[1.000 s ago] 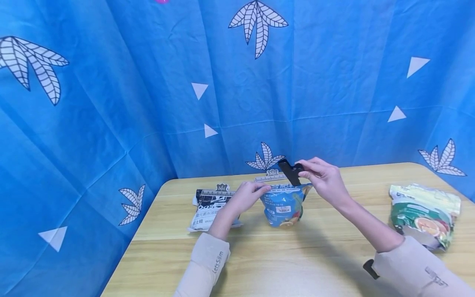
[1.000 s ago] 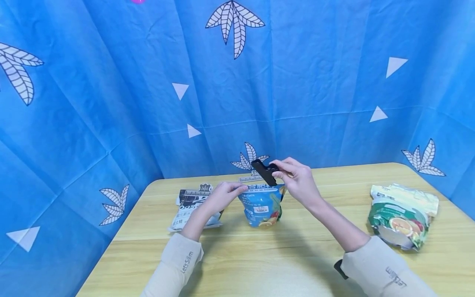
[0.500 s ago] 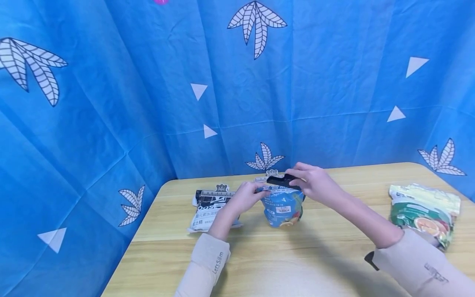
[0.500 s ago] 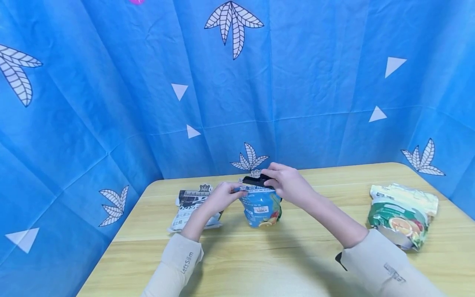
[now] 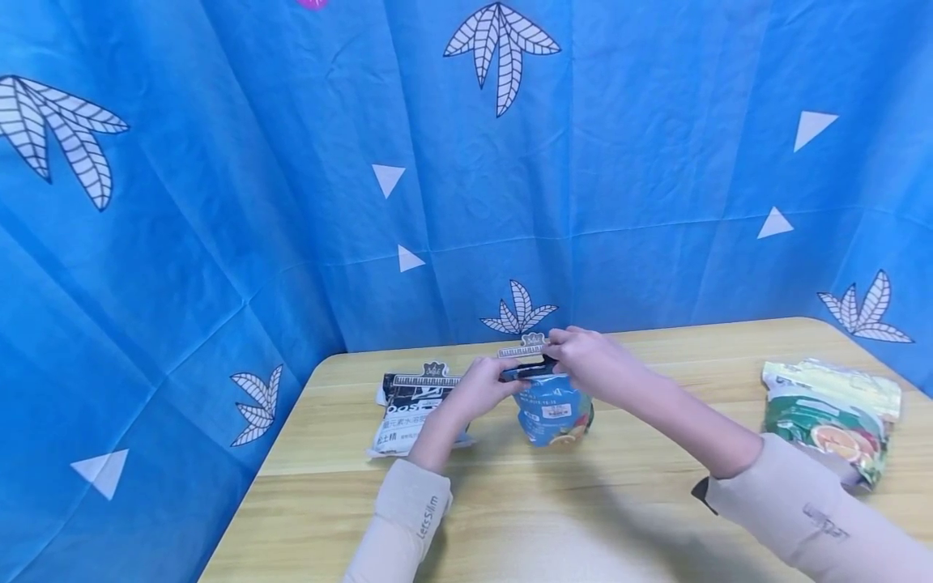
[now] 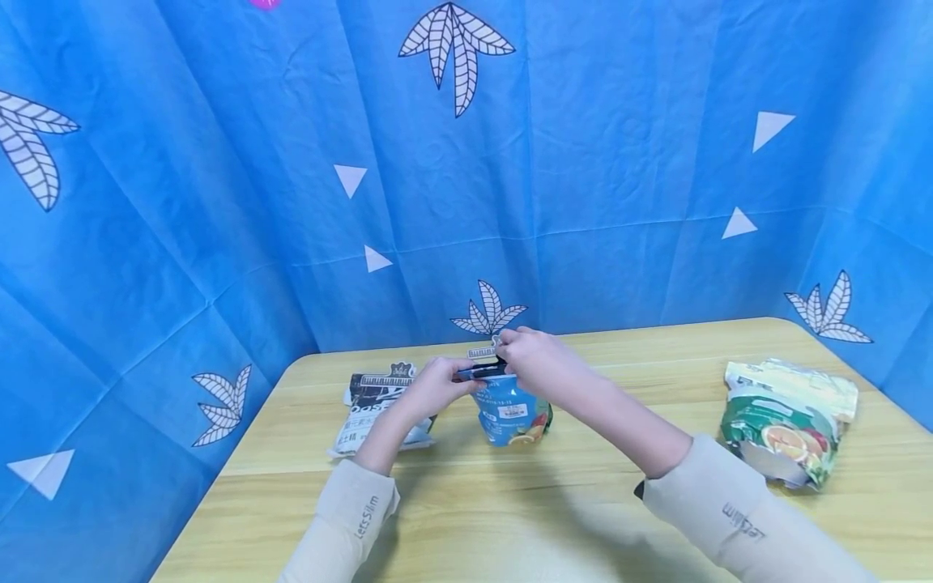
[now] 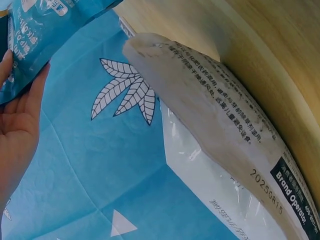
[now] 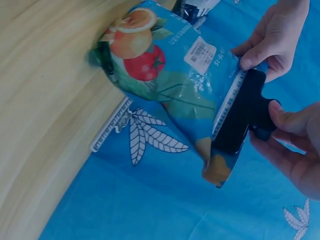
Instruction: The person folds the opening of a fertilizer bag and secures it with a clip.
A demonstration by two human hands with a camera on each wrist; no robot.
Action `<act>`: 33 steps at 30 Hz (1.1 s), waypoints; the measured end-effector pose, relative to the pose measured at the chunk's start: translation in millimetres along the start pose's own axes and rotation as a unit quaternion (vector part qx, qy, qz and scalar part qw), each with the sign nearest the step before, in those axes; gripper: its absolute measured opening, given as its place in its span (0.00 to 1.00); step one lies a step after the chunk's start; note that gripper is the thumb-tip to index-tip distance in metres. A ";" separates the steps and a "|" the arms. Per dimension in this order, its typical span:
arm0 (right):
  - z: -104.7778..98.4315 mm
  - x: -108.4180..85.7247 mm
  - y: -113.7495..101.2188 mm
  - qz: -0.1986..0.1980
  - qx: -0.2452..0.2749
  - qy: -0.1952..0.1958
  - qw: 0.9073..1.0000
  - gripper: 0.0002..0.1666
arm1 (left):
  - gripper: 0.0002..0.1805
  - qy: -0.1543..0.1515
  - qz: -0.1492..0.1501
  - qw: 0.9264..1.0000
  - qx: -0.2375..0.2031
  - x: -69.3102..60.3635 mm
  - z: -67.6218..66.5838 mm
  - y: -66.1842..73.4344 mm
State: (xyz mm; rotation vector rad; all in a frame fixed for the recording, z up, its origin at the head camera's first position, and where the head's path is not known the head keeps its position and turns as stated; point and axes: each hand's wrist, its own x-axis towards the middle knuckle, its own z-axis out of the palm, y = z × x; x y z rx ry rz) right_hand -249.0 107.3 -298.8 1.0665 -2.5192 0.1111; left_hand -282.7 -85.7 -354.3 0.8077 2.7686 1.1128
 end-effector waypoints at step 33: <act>34.3 -65.0 46.9 0.285 0.477 -0.014 0.832 0.35 | 0.32 0.051 -0.166 0.961 -0.214 -23.8 27.4 6.1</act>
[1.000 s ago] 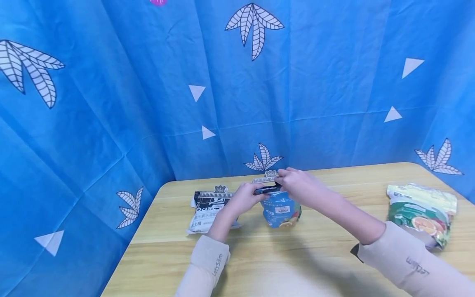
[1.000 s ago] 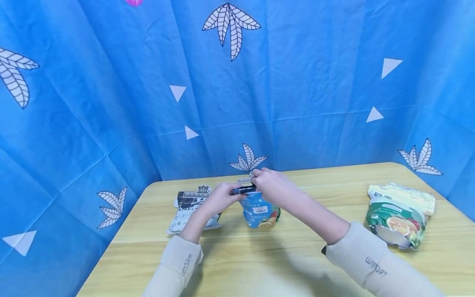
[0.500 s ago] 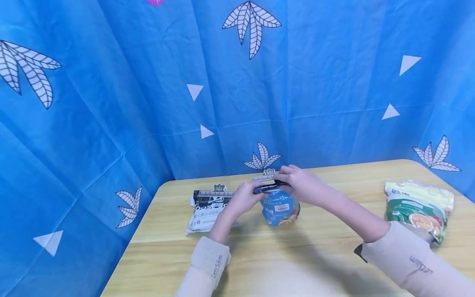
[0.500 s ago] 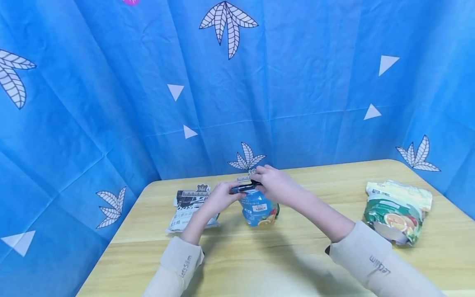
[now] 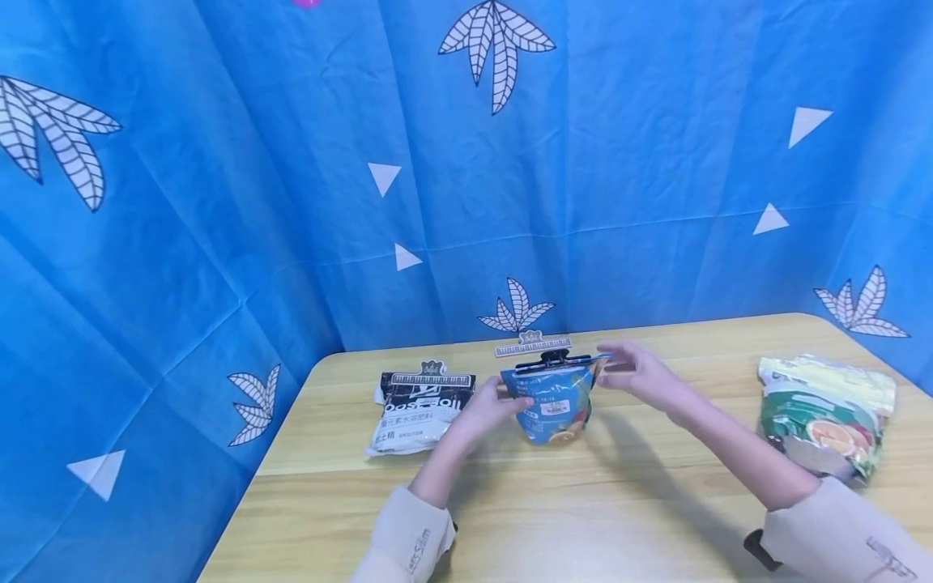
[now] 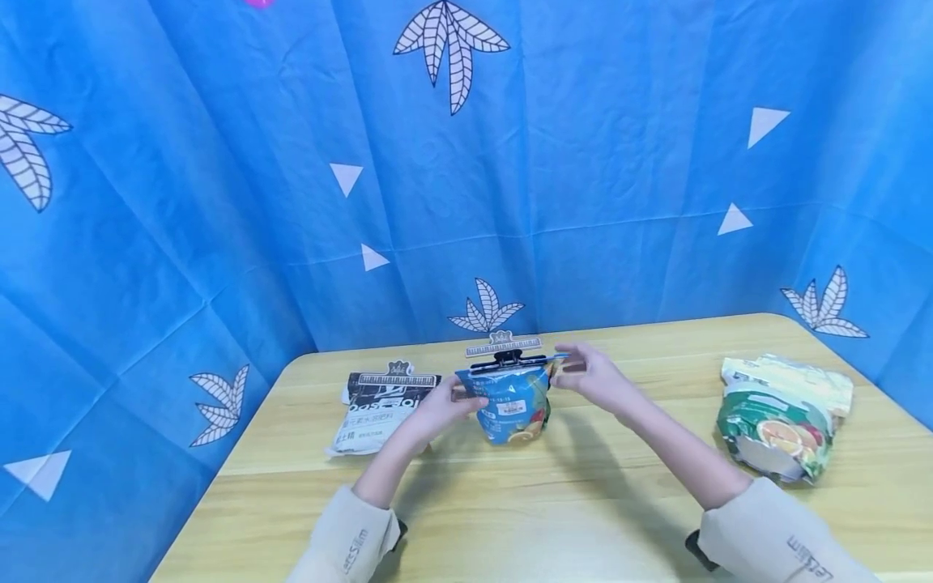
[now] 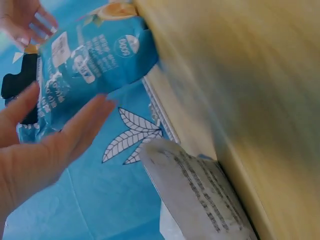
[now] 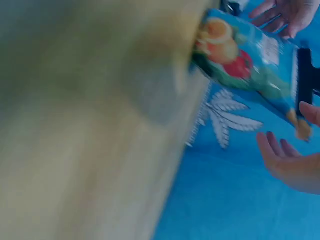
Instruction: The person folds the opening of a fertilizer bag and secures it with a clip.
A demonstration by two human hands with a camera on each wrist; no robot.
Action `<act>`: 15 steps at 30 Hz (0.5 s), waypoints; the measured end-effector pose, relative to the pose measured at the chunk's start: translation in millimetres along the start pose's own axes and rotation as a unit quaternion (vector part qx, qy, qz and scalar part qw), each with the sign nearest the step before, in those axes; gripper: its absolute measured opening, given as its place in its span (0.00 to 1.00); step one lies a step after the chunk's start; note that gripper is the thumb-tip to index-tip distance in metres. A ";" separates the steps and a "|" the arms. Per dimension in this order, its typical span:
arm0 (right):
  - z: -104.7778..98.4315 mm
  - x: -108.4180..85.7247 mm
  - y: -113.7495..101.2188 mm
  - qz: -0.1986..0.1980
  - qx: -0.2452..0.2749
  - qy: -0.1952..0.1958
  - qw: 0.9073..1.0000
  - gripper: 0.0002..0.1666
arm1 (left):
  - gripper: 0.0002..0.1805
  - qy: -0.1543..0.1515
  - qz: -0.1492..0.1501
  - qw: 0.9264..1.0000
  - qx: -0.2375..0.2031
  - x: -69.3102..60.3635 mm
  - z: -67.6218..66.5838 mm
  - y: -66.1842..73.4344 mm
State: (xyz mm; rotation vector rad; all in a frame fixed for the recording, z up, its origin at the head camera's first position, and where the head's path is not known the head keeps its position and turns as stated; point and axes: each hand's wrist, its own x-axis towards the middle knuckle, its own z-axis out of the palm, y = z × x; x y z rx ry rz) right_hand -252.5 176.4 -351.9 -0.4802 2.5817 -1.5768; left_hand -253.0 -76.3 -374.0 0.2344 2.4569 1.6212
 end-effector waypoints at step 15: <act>42.9 -0.5 19.6 0.117 0.127 -0.053 0.984 0.39 | 0.32 -0.063 -0.001 0.992 0.105 2.8 18.7 -12.8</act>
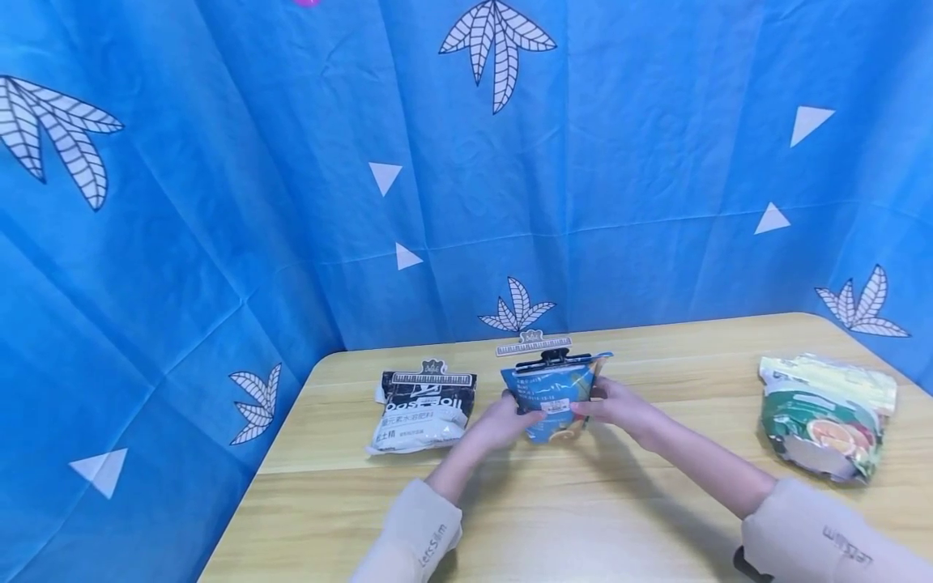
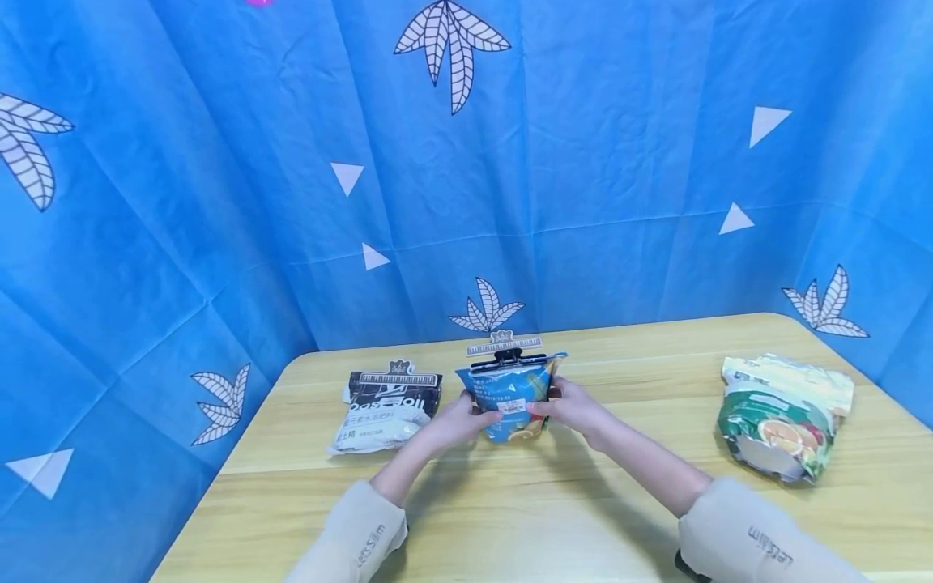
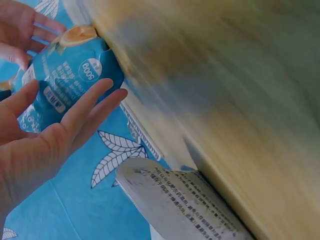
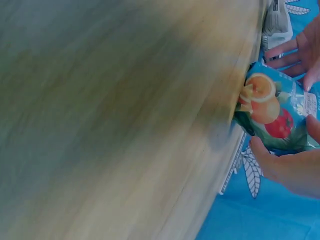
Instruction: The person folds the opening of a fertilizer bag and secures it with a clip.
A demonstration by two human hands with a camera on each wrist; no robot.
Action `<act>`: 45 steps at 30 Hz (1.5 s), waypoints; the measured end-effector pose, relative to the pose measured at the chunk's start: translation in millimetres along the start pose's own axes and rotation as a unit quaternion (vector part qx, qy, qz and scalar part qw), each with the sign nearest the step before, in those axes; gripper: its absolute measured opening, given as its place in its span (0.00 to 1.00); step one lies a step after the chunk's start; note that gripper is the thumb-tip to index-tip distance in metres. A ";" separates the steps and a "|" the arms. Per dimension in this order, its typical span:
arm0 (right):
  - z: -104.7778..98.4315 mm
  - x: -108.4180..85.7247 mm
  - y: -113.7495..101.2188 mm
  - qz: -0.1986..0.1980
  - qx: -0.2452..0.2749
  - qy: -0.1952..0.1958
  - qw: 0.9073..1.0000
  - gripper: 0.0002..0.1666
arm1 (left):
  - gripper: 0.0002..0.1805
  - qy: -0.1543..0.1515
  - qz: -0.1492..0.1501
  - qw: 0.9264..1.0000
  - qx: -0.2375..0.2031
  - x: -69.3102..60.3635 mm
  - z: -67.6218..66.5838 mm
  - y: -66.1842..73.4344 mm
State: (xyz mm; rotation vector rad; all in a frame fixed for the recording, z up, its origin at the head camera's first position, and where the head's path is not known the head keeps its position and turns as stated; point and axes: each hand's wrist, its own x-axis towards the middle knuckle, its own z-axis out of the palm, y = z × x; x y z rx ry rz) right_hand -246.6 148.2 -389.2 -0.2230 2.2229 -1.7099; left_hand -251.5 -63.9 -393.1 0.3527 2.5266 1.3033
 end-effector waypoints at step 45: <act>13.0 20.4 2.5 0.029 0.087 0.076 0.993 0.40 | 0.39 0.051 -0.056 0.989 -0.129 21.0 12.7 3.1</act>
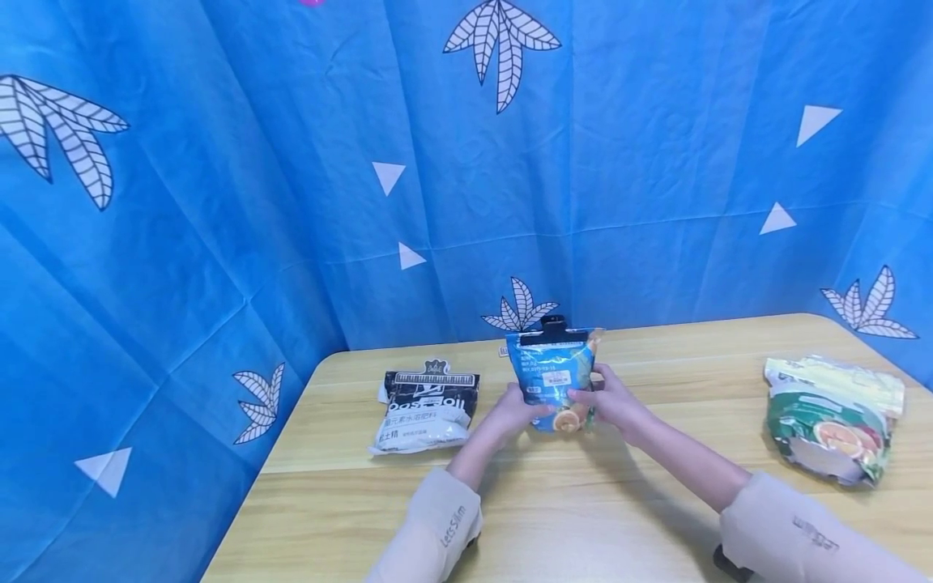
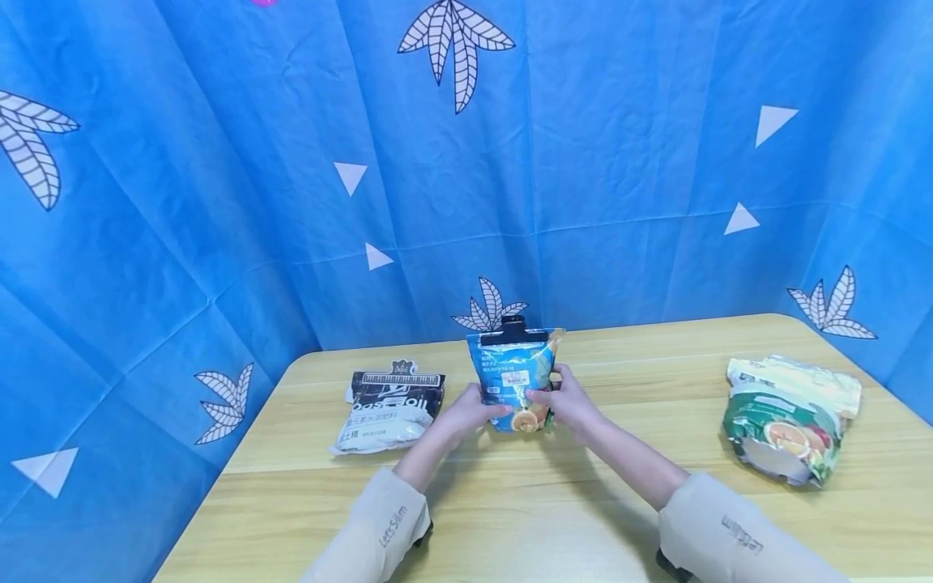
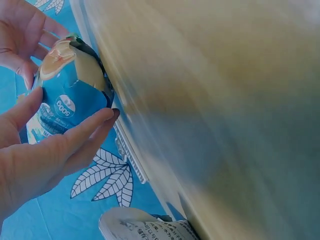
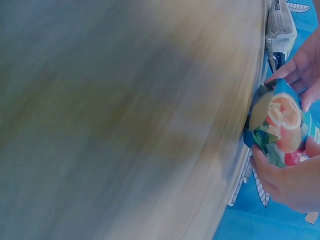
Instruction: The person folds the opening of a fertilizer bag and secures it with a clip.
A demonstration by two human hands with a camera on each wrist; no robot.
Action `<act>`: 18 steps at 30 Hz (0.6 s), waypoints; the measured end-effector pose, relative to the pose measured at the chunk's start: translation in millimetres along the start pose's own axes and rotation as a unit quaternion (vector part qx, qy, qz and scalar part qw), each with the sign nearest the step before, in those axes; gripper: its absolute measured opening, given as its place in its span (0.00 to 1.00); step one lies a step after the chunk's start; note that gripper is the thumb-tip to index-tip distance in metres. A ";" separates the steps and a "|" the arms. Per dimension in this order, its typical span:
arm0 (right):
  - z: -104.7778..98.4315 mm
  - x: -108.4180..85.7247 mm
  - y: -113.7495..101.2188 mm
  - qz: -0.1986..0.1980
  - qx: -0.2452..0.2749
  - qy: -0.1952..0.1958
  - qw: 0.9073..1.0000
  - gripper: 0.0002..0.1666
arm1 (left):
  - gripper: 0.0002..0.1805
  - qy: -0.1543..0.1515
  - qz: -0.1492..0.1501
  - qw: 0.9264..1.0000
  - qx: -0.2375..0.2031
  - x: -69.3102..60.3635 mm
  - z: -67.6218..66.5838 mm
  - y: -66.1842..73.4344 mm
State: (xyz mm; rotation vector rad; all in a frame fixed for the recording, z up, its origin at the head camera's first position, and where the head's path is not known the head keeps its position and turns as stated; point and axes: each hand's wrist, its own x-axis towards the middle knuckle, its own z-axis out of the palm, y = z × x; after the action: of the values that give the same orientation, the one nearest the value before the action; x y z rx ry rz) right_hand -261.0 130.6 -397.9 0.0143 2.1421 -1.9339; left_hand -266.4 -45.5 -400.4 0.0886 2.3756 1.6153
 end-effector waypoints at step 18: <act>-18.7 -9.5 -2.8 0.013 -0.082 -0.042 0.996 0.44 | 0.30 -0.016 0.025 0.999 0.030 -5.8 7.3 4.3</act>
State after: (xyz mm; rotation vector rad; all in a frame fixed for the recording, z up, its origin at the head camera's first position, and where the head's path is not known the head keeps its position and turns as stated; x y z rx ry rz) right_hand -255.7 150.1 -391.8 -0.0677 2.2248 -1.7084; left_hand -259.3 -38.4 -397.9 0.1841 2.4155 1.5532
